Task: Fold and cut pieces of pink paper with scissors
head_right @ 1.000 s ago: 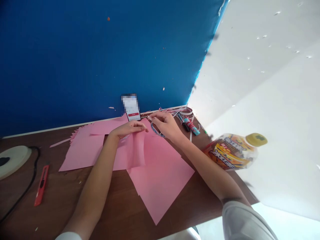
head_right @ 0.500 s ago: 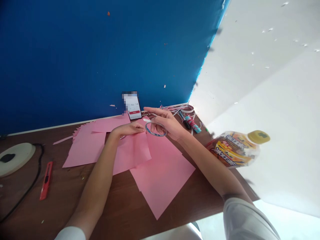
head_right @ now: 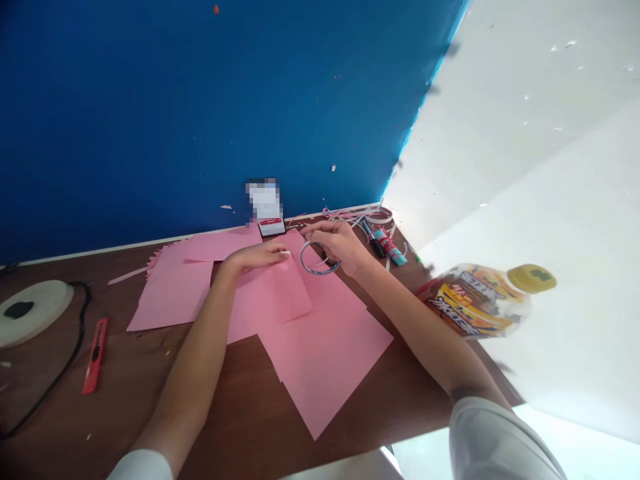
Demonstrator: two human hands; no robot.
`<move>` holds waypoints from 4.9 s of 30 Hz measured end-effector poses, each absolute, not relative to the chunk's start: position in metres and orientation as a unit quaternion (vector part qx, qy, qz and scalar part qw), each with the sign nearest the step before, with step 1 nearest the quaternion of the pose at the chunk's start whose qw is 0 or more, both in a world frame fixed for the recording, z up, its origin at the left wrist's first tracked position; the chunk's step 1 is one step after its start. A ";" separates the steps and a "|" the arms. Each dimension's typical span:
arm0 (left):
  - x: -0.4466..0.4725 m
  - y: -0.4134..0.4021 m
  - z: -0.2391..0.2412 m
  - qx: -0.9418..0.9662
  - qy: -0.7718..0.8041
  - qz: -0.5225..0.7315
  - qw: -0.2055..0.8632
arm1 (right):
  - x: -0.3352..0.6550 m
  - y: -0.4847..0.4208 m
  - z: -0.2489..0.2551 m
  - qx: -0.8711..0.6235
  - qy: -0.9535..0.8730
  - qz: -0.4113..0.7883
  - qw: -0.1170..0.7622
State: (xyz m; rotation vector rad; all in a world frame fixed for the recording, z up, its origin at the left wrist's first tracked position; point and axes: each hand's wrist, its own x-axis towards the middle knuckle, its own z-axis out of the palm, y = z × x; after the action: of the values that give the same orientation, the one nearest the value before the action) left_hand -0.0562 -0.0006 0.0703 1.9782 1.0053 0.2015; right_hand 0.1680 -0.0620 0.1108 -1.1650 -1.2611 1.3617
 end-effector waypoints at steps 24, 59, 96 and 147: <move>-0.075 0.006 0.061 0.760 0.394 0.085 0.509 | 0.154 -0.060 0.079 -0.669 -0.714 -0.012 0.207; -0.042 -0.007 0.079 0.812 0.340 0.146 0.452 | 0.156 -0.047 0.067 -0.534 -0.669 0.322 0.403; -0.056 0.001 0.070 0.794 0.313 0.140 0.502 | 0.164 -0.046 0.073 -0.506 -0.696 0.353 0.367; -0.084 0.008 0.064 0.781 0.401 0.100 0.468 | 0.165 -0.048 0.061 -0.599 -0.794 0.037 0.096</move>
State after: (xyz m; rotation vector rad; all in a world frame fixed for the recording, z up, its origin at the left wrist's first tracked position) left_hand -0.0841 0.0083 0.0642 1.9161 0.9848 0.2458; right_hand 0.1649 -0.0479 0.0609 -1.7754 -2.3519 0.1095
